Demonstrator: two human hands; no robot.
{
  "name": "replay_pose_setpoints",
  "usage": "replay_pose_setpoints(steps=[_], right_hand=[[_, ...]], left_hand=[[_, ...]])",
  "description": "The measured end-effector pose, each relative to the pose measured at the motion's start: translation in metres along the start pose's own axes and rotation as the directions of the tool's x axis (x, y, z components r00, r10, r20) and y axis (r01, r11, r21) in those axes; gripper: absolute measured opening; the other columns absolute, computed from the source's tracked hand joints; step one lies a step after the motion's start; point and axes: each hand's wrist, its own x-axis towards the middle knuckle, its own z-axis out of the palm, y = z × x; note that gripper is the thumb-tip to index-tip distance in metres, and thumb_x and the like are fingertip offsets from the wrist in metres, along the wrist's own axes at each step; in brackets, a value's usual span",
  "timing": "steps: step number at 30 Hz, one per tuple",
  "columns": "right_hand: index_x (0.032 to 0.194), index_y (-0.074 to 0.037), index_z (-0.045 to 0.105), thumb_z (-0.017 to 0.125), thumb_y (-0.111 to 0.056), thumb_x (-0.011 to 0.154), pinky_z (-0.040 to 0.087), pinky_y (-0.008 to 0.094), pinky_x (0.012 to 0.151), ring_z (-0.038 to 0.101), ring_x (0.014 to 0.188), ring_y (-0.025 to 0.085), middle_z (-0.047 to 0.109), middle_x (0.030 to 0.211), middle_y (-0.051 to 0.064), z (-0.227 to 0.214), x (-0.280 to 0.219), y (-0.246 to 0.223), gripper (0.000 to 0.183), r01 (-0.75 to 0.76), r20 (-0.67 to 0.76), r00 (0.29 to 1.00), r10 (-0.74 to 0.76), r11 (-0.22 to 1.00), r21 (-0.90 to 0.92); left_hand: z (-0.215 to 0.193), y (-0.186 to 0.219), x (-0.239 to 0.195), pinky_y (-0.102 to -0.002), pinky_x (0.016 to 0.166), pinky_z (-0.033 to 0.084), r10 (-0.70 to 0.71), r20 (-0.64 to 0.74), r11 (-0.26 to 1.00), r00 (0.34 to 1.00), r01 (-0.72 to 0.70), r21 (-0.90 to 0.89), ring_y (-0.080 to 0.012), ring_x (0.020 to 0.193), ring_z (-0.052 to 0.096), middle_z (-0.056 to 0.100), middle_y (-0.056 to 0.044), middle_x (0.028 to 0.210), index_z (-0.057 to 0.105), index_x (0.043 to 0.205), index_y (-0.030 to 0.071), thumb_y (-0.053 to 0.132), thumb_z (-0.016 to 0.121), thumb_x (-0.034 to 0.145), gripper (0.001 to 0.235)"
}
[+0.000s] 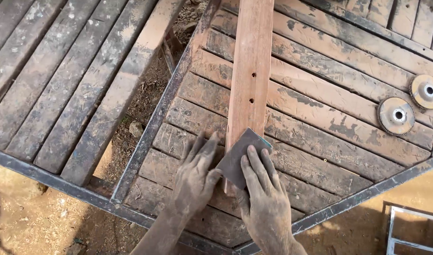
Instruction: A person is hand-sanding a wooden beam on a workbench using a piece of sandpaper.
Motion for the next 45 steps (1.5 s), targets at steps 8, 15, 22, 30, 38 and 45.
replay_pose_setpoints(steps=[8,15,22,30,38,45], right_hand=[[0.122,-0.004,0.056,0.081,-0.046,0.079,0.048,0.056,0.102,0.049,0.123,0.045,0.050,0.130,0.017,0.003,0.034,-0.017,0.066,-0.068,-0.122,0.991,0.063,0.997,-0.042],[0.141,-0.002,0.054,0.053,-0.010,0.077,0.035,0.059,0.121,0.033,0.151,0.044,0.042,0.156,0.016,-0.003,0.030,-0.008,0.065,-0.044,-0.031,0.998,0.052,0.976,0.213],[0.142,0.008,0.046,0.054,-0.032,0.106,0.036,0.056,0.125,0.041,0.148,0.048,0.047,0.154,0.027,0.021,0.078,0.008,0.054,0.063,-0.212,0.977,-0.034,0.990,0.130],[0.152,-0.002,0.046,0.053,-0.014,0.104,0.025,0.046,0.128,0.026,0.158,0.034,0.035,0.166,0.013,-0.002,-0.020,-0.013,0.050,0.054,0.057,0.996,-0.062,0.990,0.132],[0.144,-0.006,0.058,0.057,-0.017,0.104,0.053,0.049,0.103,0.040,0.146,0.039,0.049,0.156,0.013,0.032,0.139,0.059,0.042,0.109,0.059,0.992,-0.112,0.992,0.057],[0.148,-0.010,0.059,0.062,-0.022,0.104,0.046,0.052,0.111,0.037,0.146,0.040,0.045,0.159,0.013,0.040,0.185,0.065,0.046,0.063,-0.025,0.998,-0.064,0.997,-0.042]], left_hand=[[0.044,-0.020,0.042,-0.052,0.124,0.026,-0.073,-0.206,0.887,0.976,0.158,0.434,-0.0266,0.150,0.042,0.056,-0.002,0.154,0.056,0.148,0.014,0.018,0.043,0.104,0.046],[0.044,-0.016,0.045,-0.052,0.123,0.027,-0.103,-0.227,0.857,0.968,0.202,0.473,-0.0252,0.148,0.044,0.056,0.001,0.154,0.063,0.142,0.020,0.029,0.044,0.109,0.039],[0.042,-0.016,0.039,-0.053,0.125,0.026,-0.120,-0.203,0.853,0.972,0.206,0.479,-0.0289,0.151,0.039,0.050,-0.001,0.159,0.059,0.146,0.019,0.027,0.045,0.107,0.042],[0.047,-0.025,0.039,-0.060,0.121,0.030,0.016,-0.139,0.862,0.990,0.057,0.504,-0.0350,0.147,0.045,0.057,0.000,0.154,0.060,0.145,0.018,0.025,0.048,0.106,0.041],[0.048,-0.019,0.037,-0.058,0.124,0.022,-0.055,-0.090,0.888,0.994,0.090,0.451,-0.0323,0.153,0.033,0.048,-0.001,0.159,0.051,0.150,0.017,0.024,0.044,0.102,0.049],[0.053,-0.027,0.037,-0.057,0.120,0.025,-0.037,-0.178,0.901,0.983,0.110,0.419,-0.0283,0.151,0.037,0.054,0.001,0.154,0.058,0.143,0.021,0.017,0.045,0.097,0.048]])
